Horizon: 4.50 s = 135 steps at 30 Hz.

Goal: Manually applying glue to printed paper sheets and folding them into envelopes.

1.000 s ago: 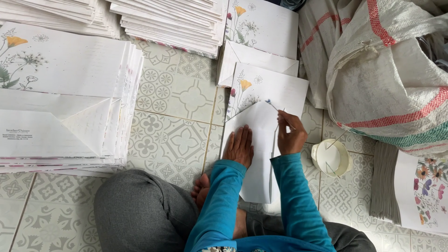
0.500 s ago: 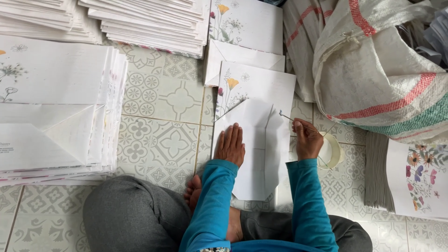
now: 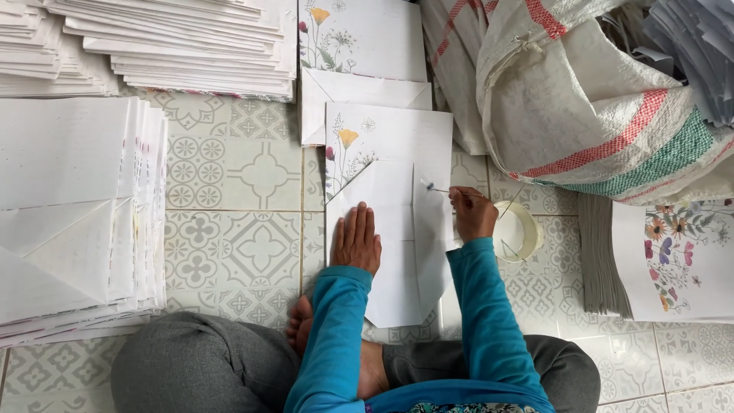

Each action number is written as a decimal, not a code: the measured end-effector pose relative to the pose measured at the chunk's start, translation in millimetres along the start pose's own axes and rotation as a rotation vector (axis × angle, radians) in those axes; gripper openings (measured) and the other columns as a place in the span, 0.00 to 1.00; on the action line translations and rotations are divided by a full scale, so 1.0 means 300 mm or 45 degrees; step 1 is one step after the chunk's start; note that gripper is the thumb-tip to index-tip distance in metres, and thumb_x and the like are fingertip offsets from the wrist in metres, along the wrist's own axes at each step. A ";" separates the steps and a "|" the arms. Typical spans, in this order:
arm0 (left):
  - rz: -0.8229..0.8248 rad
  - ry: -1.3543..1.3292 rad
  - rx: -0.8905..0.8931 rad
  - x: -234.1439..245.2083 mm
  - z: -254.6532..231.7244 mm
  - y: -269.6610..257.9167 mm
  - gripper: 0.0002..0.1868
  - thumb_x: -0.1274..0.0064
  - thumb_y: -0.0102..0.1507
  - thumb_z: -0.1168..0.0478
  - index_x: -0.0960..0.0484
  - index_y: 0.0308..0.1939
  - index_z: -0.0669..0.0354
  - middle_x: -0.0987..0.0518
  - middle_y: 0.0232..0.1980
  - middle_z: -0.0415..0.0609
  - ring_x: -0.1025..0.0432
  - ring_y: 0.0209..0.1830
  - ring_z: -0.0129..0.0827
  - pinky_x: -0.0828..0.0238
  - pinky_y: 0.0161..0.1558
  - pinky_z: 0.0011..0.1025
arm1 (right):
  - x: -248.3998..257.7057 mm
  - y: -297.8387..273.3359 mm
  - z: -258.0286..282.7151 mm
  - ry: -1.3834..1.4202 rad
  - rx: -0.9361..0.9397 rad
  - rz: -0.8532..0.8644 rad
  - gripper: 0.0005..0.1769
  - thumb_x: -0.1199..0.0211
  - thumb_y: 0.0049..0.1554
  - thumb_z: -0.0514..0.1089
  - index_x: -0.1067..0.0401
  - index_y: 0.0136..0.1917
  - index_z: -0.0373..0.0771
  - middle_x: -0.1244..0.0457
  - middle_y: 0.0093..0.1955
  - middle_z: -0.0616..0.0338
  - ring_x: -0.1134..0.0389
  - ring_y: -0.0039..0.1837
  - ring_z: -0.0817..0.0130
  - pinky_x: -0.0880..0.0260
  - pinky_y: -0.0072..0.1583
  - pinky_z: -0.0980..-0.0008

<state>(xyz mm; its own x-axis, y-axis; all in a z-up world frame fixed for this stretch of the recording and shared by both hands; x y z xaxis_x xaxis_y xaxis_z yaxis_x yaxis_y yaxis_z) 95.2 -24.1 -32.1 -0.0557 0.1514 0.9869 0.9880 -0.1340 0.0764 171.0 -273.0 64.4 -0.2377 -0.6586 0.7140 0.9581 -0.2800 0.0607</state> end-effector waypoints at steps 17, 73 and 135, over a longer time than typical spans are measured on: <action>-0.107 -0.004 0.004 0.018 0.000 -0.006 0.32 0.78 0.73 0.46 0.50 0.80 0.51 0.52 0.84 0.47 0.59 0.83 0.39 0.71 0.80 0.44 | -0.093 0.130 0.157 -0.070 0.130 0.082 0.09 0.34 0.63 0.46 0.18 0.49 0.40 0.28 0.39 0.54 0.25 0.44 0.58 0.23 0.52 0.58; -0.149 -0.054 0.002 0.031 0.003 -0.006 0.32 0.78 0.73 0.47 0.49 0.80 0.52 0.51 0.83 0.48 0.57 0.83 0.39 0.71 0.80 0.45 | -0.107 0.128 0.202 -0.106 0.462 0.073 0.06 0.33 0.63 0.42 0.18 0.51 0.41 0.28 0.42 0.53 0.25 0.46 0.57 0.21 0.47 0.63; 0.573 -0.182 -0.109 -0.119 0.379 -0.253 0.36 0.61 0.68 0.35 0.53 0.79 0.23 0.65 0.85 0.28 0.62 0.83 0.37 0.67 0.78 0.54 | 0.483 -0.407 -0.174 0.002 0.162 -0.085 0.06 0.33 0.61 0.40 0.18 0.52 0.47 0.27 0.47 0.54 0.25 0.50 0.52 0.22 0.56 0.54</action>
<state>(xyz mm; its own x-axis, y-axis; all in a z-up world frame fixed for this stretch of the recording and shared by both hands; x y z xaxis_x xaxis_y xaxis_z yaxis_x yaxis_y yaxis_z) 38.5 91.9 -89.2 0.4010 0.1920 0.8957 0.8938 -0.2965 -0.3366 11.4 -370.6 124.0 -0.3017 -0.6426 0.7043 0.9526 -0.2326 0.1960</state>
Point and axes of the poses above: each hand's wrist, its own y-axis towards the middle knuckle, its own x-axis out of the back of the hand, z = x × y, the point moved 10 cm from there along y, towards the middle knuckle
